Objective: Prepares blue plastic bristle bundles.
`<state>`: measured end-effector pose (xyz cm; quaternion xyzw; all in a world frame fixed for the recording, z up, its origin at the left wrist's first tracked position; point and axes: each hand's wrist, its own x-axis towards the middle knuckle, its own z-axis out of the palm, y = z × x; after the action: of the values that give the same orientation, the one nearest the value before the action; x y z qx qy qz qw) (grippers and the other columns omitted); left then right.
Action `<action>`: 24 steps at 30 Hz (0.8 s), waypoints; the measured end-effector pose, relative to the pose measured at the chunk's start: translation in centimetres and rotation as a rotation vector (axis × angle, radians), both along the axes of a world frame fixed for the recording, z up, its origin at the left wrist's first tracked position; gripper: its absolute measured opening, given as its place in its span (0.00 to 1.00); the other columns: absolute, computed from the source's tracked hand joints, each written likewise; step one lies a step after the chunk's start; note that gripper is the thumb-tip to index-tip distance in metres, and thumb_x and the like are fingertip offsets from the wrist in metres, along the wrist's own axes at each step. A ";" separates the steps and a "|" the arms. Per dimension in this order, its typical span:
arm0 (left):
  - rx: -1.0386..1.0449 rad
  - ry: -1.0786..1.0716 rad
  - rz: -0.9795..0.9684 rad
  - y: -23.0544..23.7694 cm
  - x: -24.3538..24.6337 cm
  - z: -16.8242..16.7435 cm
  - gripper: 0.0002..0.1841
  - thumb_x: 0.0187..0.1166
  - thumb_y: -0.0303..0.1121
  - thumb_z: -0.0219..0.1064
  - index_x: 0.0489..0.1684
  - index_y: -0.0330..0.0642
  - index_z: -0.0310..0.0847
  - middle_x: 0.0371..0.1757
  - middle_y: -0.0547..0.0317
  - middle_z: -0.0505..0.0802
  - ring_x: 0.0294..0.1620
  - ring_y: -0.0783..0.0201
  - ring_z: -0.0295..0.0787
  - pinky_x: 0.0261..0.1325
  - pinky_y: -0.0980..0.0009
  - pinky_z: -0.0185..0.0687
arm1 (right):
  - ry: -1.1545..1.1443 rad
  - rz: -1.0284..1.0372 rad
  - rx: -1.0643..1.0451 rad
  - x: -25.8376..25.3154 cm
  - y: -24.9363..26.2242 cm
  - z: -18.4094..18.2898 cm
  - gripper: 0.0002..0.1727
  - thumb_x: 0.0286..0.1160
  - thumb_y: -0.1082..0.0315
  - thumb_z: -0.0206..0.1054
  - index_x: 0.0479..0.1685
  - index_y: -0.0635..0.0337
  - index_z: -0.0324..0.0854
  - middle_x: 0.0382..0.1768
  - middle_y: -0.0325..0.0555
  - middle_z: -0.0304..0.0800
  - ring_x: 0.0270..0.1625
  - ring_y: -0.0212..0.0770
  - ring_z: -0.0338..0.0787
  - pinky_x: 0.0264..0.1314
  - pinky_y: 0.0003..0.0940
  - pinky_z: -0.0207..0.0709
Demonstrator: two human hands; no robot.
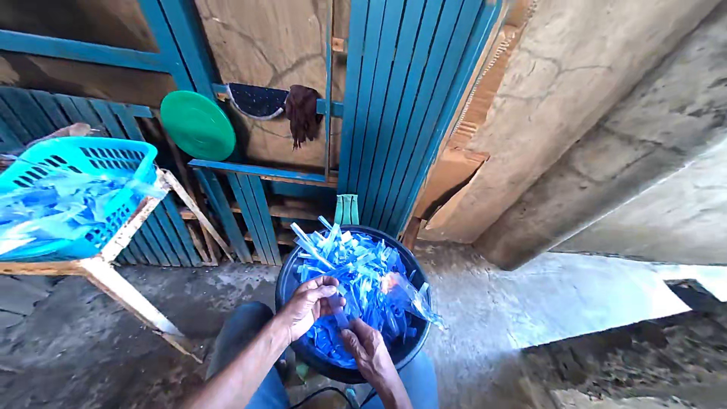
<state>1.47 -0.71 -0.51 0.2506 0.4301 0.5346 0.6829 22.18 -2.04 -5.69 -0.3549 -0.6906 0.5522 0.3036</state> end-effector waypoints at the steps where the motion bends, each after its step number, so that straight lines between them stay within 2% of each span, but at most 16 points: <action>1: -0.015 -0.010 0.028 0.0 -0.1 0.0 0.07 0.87 0.24 0.55 0.54 0.35 0.77 0.37 0.48 0.94 0.37 0.54 0.96 0.48 0.58 0.94 | -0.035 -0.005 0.018 0.2 -0.4 0.2 0.14 0.86 0.62 0.60 0.49 0.64 0.85 0.27 0.41 0.86 0.29 0.31 0.86 0.39 0.31 0.83; 6: -0.072 0.044 0.181 0.0 -0.5 -0.9 0.08 0.89 0.23 0.55 0.56 0.32 0.75 0.38 0.47 0.93 0.35 0.56 0.95 0.45 0.60 0.94 | -0.171 -0.085 0.035 1.5 -2.2 1.3 0.15 0.86 0.58 0.61 0.50 0.59 0.87 0.27 0.40 0.87 0.28 0.33 0.85 0.37 0.35 0.82; 9: -0.120 0.070 0.270 0.1 -0.2 -1.5 0.09 0.86 0.21 0.60 0.58 0.31 0.75 0.39 0.49 0.91 0.34 0.57 0.93 0.43 0.61 0.93 | -0.167 -0.219 0.065 2.3 -2.9 1.6 0.13 0.83 0.60 0.65 0.48 0.58 0.90 0.27 0.40 0.89 0.28 0.32 0.86 0.36 0.33 0.83; 12: -0.131 0.191 0.211 -0.4 0.5 -2.1 0.20 0.77 0.18 0.69 0.66 0.30 0.74 0.46 0.49 0.88 0.38 0.60 0.89 0.44 0.63 0.90 | -0.183 -0.337 0.101 2.7 -3.3 1.4 0.15 0.81 0.55 0.67 0.38 0.58 0.89 0.21 0.37 0.84 0.23 0.30 0.82 0.30 0.31 0.78; 14: -0.039 0.426 0.102 -0.8 0.9 -2.4 0.21 0.72 0.18 0.72 0.64 0.29 0.76 0.50 0.48 0.88 0.42 0.60 0.89 0.46 0.64 0.89 | -0.168 -0.374 0.129 2.8 -3.6 1.5 0.16 0.80 0.54 0.69 0.37 0.59 0.88 0.20 0.37 0.84 0.23 0.29 0.82 0.29 0.31 0.78; 16: 0.085 0.737 -0.065 -1.2 0.9 -2.4 0.18 0.73 0.23 0.71 0.62 0.33 0.81 0.52 0.49 0.91 0.48 0.60 0.91 0.53 0.63 0.88 | 0.003 -0.411 0.133 2.8 -3.7 1.4 0.13 0.76 0.58 0.72 0.36 0.60 0.88 0.23 0.36 0.86 0.23 0.26 0.82 0.28 0.25 0.78; 17: 0.121 0.892 -0.162 -1.3 0.9 -2.1 0.17 0.77 0.26 0.69 0.64 0.36 0.82 0.54 0.50 0.93 0.51 0.60 0.92 0.59 0.61 0.88 | 0.151 -0.408 0.099 2.7 -3.7 1.3 0.11 0.75 0.62 0.73 0.35 0.62 0.86 0.28 0.39 0.88 0.26 0.28 0.84 0.29 0.25 0.80; 19: 0.175 1.108 -0.301 -1.6 1.3 -1.3 0.17 0.83 0.30 0.64 0.68 0.41 0.83 0.57 0.52 0.95 0.56 0.59 0.93 0.66 0.56 0.85 | 0.435 -0.363 -0.032 2.5 -3.5 1.4 0.12 0.73 0.63 0.74 0.31 0.63 0.82 0.48 0.51 0.89 0.35 0.36 0.89 0.33 0.29 0.87; 20: 0.198 1.164 -0.341 -1.8 1.5 -1.0 0.17 0.86 0.31 0.62 0.69 0.42 0.83 0.58 0.51 0.95 0.58 0.57 0.93 0.69 0.54 0.84 | 0.560 -0.350 -0.106 2.2 -3.4 1.7 0.12 0.71 0.64 0.76 0.30 0.63 0.82 0.55 0.56 0.89 0.36 0.38 0.91 0.33 0.31 0.88; 21: 0.220 1.203 -0.371 -2.0 1.7 -0.8 0.18 0.87 0.31 0.60 0.71 0.42 0.82 0.59 0.50 0.95 0.59 0.55 0.93 0.70 0.52 0.83 | 0.670 -0.338 -0.173 1.9 -3.3 2.0 0.12 0.70 0.64 0.77 0.32 0.64 0.81 0.56 0.59 0.90 0.36 0.41 0.93 0.33 0.32 0.89; 22: 0.242 1.232 -0.393 -2.2 1.9 -0.6 0.18 0.87 0.32 0.60 0.73 0.41 0.80 0.58 0.49 0.95 0.59 0.54 0.93 0.70 0.51 0.83 | 0.755 -0.332 -0.228 1.5 -3.1 2.3 0.11 0.70 0.66 0.77 0.34 0.64 0.81 0.53 0.60 0.92 0.34 0.42 0.94 0.32 0.33 0.89; 24: 0.273 1.299 -0.428 -2.5 2.1 -0.3 0.19 0.88 0.34 0.59 0.75 0.40 0.78 0.56 0.49 0.96 0.57 0.52 0.95 0.67 0.49 0.84 | 0.824 -0.345 -0.272 0.7 -2.6 2.6 0.09 0.71 0.69 0.75 0.38 0.64 0.81 0.39 0.57 0.92 0.29 0.41 0.91 0.31 0.33 0.88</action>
<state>3.53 -3.20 -0.79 0.6825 0.6216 0.1793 0.3400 22.86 -4.65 -3.12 -0.2521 -0.3646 0.6743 0.5906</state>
